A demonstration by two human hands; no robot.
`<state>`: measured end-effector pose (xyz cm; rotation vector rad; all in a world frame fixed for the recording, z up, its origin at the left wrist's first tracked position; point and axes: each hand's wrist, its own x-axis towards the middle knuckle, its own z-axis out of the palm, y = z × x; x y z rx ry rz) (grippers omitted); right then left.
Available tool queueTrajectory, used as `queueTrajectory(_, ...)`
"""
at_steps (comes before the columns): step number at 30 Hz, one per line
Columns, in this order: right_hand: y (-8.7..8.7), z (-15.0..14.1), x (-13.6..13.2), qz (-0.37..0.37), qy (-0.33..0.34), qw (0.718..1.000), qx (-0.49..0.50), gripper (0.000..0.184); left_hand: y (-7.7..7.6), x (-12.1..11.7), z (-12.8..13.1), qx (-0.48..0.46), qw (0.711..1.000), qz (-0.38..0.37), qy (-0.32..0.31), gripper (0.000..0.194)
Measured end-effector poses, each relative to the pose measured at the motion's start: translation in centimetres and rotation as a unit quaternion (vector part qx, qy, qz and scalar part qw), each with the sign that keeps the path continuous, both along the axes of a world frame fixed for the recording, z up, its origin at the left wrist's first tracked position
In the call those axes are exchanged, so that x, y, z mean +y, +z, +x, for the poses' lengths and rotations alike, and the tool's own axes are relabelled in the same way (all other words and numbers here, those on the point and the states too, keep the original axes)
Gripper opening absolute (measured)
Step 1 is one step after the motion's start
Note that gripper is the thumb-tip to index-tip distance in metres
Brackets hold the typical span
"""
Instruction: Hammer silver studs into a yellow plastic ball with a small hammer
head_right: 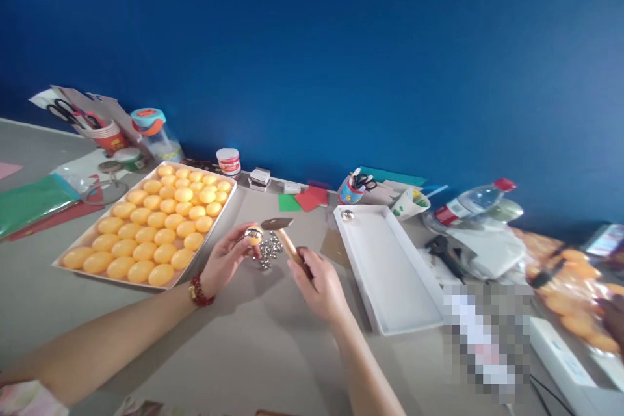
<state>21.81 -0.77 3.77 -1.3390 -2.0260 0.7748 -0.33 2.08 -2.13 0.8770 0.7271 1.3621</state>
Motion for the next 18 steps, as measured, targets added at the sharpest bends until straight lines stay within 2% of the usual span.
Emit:
queueTrajectory(3, 0.03, -0.27, -0.27, 0.071, 0.019, 0.996, -0.053, 0.016, 0.14, 0.10, -0.04, -0.009, 1.000, -0.003, 0.015, 0.036)
queueTrajectory(5, -0.12, -0.39, -0.32, 0.094, 0.029, 0.993, -0.067, 0.015, 0.23, 0.09, -0.03, -0.007, 1.000, -0.006, 0.023, 0.038)
queueTrajectory(18, -0.84, -0.93, -0.30, 0.109, 0.030, 0.989, -0.097, 0.016, -0.05, 0.07, -0.08, -0.005, 1.000, -0.005, 0.027, 0.039)
